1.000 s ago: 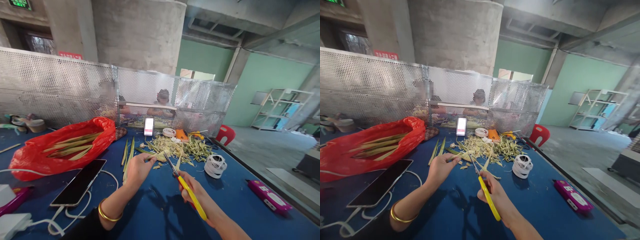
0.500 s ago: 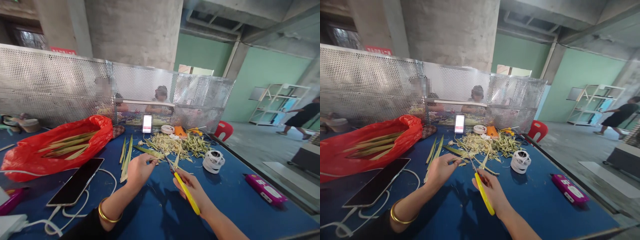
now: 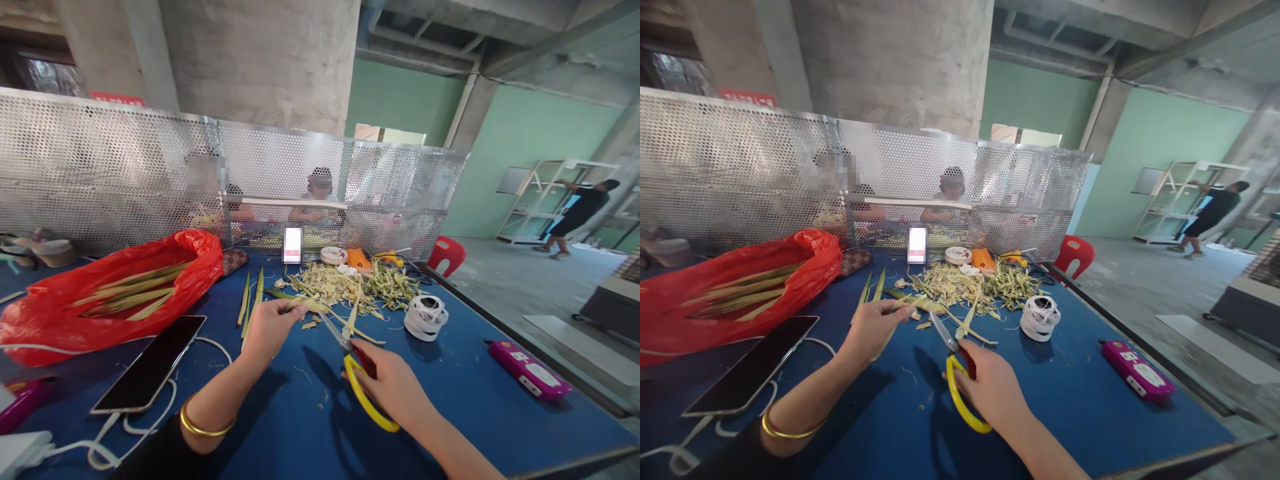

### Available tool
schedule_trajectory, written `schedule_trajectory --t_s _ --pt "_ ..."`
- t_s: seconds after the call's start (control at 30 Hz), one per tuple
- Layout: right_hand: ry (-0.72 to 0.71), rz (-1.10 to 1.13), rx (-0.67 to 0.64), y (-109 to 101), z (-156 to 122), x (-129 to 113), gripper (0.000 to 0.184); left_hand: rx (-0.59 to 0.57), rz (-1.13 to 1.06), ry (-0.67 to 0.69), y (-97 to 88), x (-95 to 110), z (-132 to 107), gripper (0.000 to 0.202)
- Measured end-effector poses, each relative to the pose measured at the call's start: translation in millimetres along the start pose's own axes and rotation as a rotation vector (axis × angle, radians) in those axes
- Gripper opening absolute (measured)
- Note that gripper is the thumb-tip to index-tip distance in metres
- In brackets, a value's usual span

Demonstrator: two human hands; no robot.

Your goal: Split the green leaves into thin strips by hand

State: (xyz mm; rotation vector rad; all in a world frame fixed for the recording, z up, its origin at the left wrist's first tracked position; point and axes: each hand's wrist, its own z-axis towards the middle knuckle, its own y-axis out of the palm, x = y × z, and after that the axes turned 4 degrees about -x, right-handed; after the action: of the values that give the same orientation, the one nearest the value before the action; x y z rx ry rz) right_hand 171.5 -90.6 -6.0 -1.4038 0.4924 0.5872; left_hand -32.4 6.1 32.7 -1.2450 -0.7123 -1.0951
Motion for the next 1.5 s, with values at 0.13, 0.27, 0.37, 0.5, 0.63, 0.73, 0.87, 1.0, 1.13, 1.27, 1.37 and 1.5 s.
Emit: schedule_trajectory --t_s 0.13,0.27,0.37,0.5,0.63,0.73,0.87,1.0,1.13,1.27,1.37,1.5 --pt "-0.041 -0.347 -0.087 -3.0 -8.7 -7.0 0.044 -0.074 -0.161 -0.017 -5.2 7.6 -0.5 0.028" --pt "-0.169 -0.457 -0.154 -9.3 -7.7 -24.1 0.02 -0.121 -0.145 -0.004 -2.8 10.9 -4.5 0.03" --pt "-0.183 -0.173 -0.06 -19.7 7.6 -39.7 0.022 -0.194 -0.14 0.02 1.7 9.8 -6.1 0.032" --pt "-0.088 0.426 0.054 -22.2 41.7 -55.1 0.034 -0.291 -0.165 0.017 3.9 12.7 -9.3 0.03" --pt "-0.121 0.688 0.068 -13.1 66.6 -56.8 0.02 -0.337 -0.185 -0.034 1.3 15.1 -10.5 0.03" --pt "-0.125 0.803 0.215 -13.2 73.0 -48.0 0.022 -0.367 -0.203 -0.186 -1.7 12.1 -6.9 0.03" --pt "-0.09 0.901 0.381 -26.6 74.5 -29.5 0.02 -0.402 -0.188 -0.181 -5.8 5.9 -1.1 0.022" --pt "-0.09 0.977 0.521 -43.2 75.5 -15.4 0.017 -0.453 -0.146 -0.138 -8.1 3.4 0.8 0.02" --pt "-0.103 0.957 0.646 -52.6 79.1 -8.1 0.016 -0.426 -0.191 -0.219 -5.5 4.0 0.4 0.014" --pt "-0.14 0.88 0.893 -51.0 80.7 -7.6 0.015 -0.205 -0.417 -0.365 -3.6 6.7 2.6 0.017" --pt "-0.272 0.673 1.065 -43.9 73.9 -14.0 0.015 -0.12 -0.617 -0.408 -6.9 9.3 5.2 0.015" --pt "-0.545 0.231 1.13 -32.2 56.5 -25.8 0.017 0.012 -0.912 -0.515 -11.3 8.6 7.3 0.015"
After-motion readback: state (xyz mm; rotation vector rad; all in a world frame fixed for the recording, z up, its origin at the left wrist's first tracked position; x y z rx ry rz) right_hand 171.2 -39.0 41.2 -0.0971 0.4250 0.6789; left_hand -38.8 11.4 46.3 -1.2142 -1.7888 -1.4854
